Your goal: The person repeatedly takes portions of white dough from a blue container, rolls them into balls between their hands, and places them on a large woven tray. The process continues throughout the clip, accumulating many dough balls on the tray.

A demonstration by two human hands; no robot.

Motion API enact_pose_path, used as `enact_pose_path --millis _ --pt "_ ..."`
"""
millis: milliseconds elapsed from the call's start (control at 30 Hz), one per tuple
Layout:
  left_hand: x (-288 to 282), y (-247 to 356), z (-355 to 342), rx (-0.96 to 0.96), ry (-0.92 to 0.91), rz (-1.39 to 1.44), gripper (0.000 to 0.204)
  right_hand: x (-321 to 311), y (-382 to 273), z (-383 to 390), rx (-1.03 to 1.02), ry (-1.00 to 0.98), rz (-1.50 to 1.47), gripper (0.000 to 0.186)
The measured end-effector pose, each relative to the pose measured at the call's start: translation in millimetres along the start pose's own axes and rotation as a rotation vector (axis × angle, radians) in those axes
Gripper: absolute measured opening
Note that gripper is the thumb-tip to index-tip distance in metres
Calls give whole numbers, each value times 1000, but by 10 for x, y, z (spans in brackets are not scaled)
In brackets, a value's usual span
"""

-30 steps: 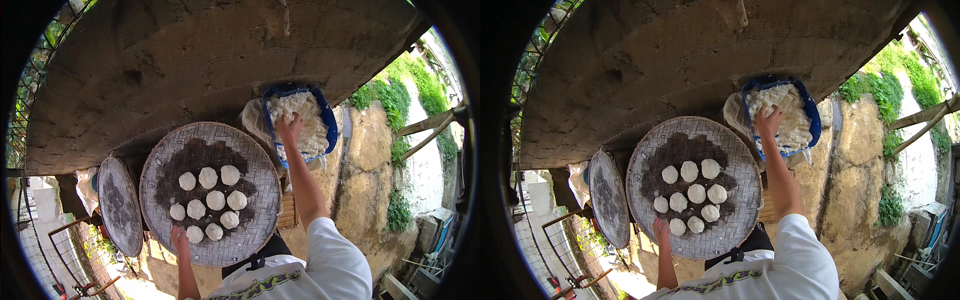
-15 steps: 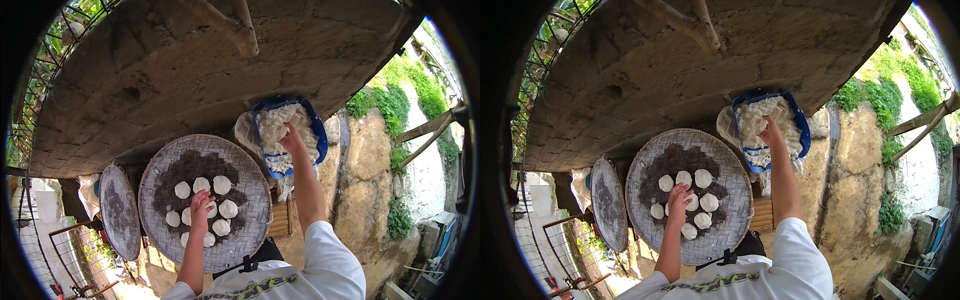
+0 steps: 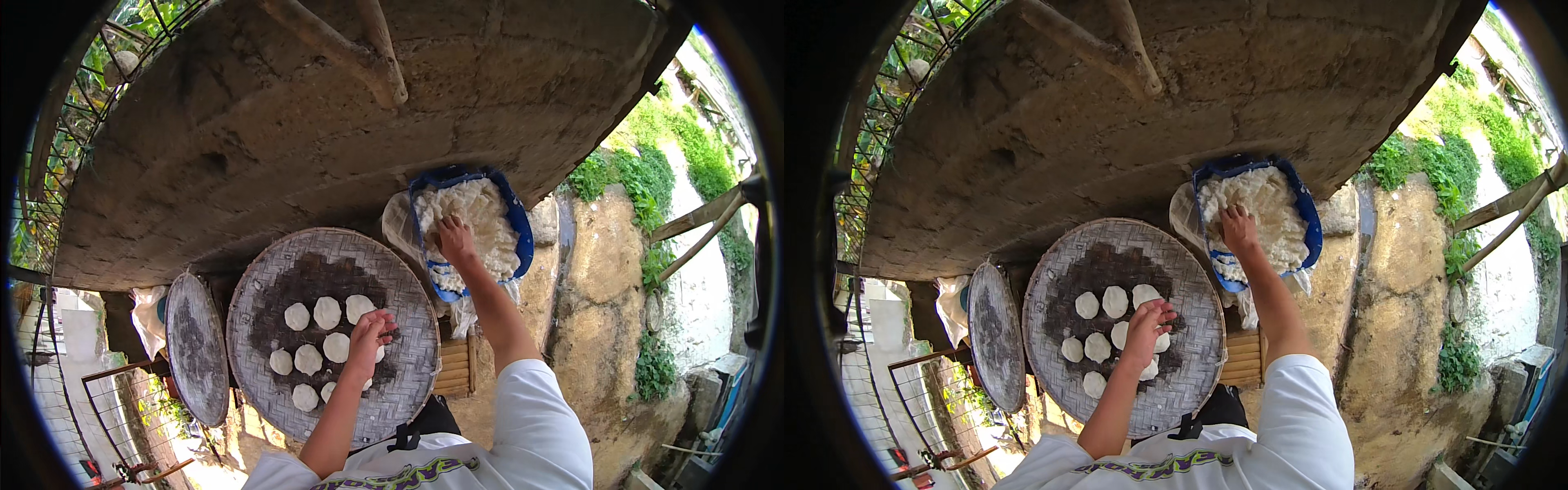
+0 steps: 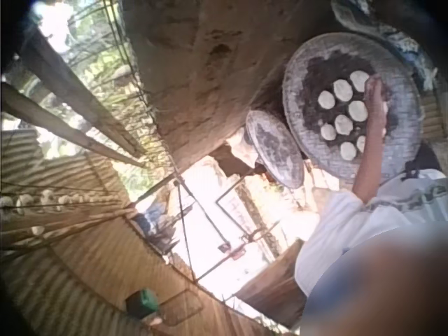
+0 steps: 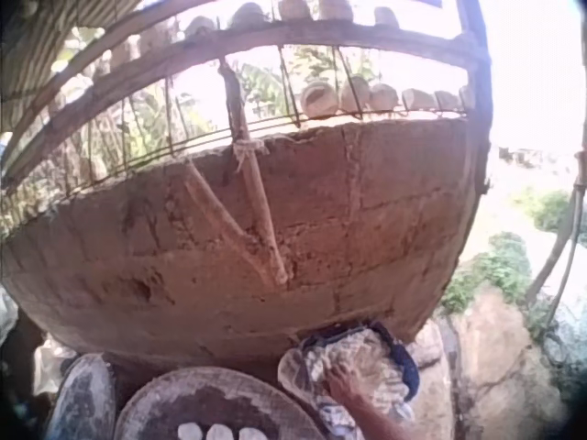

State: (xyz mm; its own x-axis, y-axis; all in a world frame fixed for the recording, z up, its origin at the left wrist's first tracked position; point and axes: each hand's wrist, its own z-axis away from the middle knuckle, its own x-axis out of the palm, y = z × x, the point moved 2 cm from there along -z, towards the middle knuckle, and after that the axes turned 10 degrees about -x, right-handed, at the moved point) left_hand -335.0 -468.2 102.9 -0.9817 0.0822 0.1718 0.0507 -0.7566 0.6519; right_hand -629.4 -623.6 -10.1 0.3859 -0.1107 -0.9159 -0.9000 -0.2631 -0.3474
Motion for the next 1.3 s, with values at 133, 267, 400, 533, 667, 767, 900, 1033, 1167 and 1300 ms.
enact_pose_path --millis 133,267,400,533,667,767,900,1033,1167,1300 --pt "-451 -142 157 -43 100 75 29 -35 4 268 110 155 85 42" --pt "-626 -225 165 -132 208 193 32 136 -60 280 362 290 -49 57" --pt "-358 -68 -48 -70 105 124 27 414 -20 131 654 -1 -587 66" --pt "115 205 -349 10 -38 55 25 280 196 118 982 44 -1161 63" --pt "723 331 -708 -21 -144 263 23 -250 375 201 986 135 -1396 64" --pt "1232 320 -1052 -295 -31 721 23 -633 313 215 902 372 -1868 60" --pt "1771 518 -1501 -230 -77 736 34 -1003 165 205 719 334 -1551 57" --pt "1982 658 -1666 -305 -395 839 43 -1260 -23 204 504 295 -1023 55" --pt "1973 650 -1679 -324 -483 844 45 -1541 -286 175 124 228 -386 25" --pt "2015 704 -1710 -255 -567 883 32 -1809 -403 74 -80 164 -156 17"
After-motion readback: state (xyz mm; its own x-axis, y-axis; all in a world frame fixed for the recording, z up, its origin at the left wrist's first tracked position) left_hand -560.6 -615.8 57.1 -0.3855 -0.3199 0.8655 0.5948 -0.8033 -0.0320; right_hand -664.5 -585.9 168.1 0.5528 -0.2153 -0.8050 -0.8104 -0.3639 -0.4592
